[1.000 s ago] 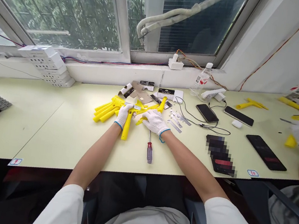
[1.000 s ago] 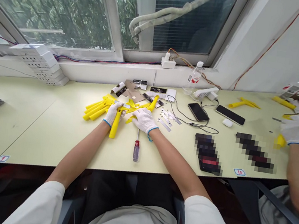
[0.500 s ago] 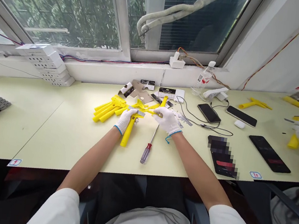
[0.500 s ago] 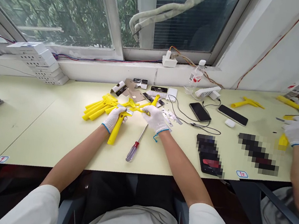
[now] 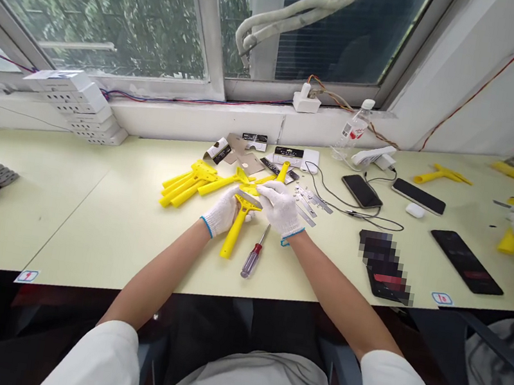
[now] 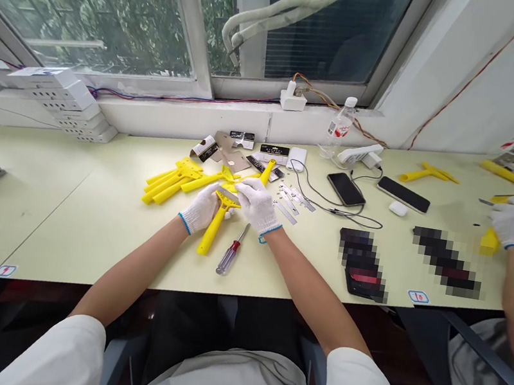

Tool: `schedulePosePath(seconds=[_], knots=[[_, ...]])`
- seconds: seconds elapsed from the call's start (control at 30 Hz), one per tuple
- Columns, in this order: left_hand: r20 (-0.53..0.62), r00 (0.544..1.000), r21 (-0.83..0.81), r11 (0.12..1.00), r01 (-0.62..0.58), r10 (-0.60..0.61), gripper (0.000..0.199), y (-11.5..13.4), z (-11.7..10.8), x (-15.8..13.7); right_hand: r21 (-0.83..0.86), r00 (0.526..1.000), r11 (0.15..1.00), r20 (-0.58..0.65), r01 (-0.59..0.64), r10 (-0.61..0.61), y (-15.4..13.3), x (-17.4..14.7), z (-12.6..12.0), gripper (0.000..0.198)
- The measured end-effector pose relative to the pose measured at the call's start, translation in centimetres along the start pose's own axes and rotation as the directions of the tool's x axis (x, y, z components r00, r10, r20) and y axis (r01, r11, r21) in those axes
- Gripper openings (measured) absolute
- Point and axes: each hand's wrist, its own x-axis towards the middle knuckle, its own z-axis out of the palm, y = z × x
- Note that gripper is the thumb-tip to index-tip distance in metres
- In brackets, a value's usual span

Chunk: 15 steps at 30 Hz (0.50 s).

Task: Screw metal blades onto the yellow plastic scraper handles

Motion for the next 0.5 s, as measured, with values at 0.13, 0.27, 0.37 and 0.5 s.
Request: schedulePosePath(seconds=[0.13, 0.27, 0.37, 0.5], knots=[[0.048, 0.998, -0.041, 0.999, -0.031, 0.033, 0.041, -0.8, -0.8, 0.9, 0.012, 0.998, 0.999, 0.039, 0.041, -0.041, -0.1, -0.1, 0.8, 0.037], [0.123, 0.992, -0.125, 0.992, -0.022, 0.038, 0.031, -1.7, -1.2, 1.7, 0.023, 0.993, 0.997, 0.089, 0.075, -0.077, -0.1, 0.0, 1.2, 0.037], [0.079, 0.995, -0.088, 0.995, -0.051, 0.058, 0.026, -1.8, -1.2, 1.7, 0.035, 0.988, 0.994, 0.119, 0.099, -0.103, 0.1, 0.0, 1.1, 0.038], [0.019, 0.998, -0.017, 0.998, -0.058, 0.058, 0.021, -1.2, -0.5, 1.0, 0.064, 0.982, 0.990, 0.134, 0.126, -0.134, 0.3, 0.0, 1.0, 0.041]])
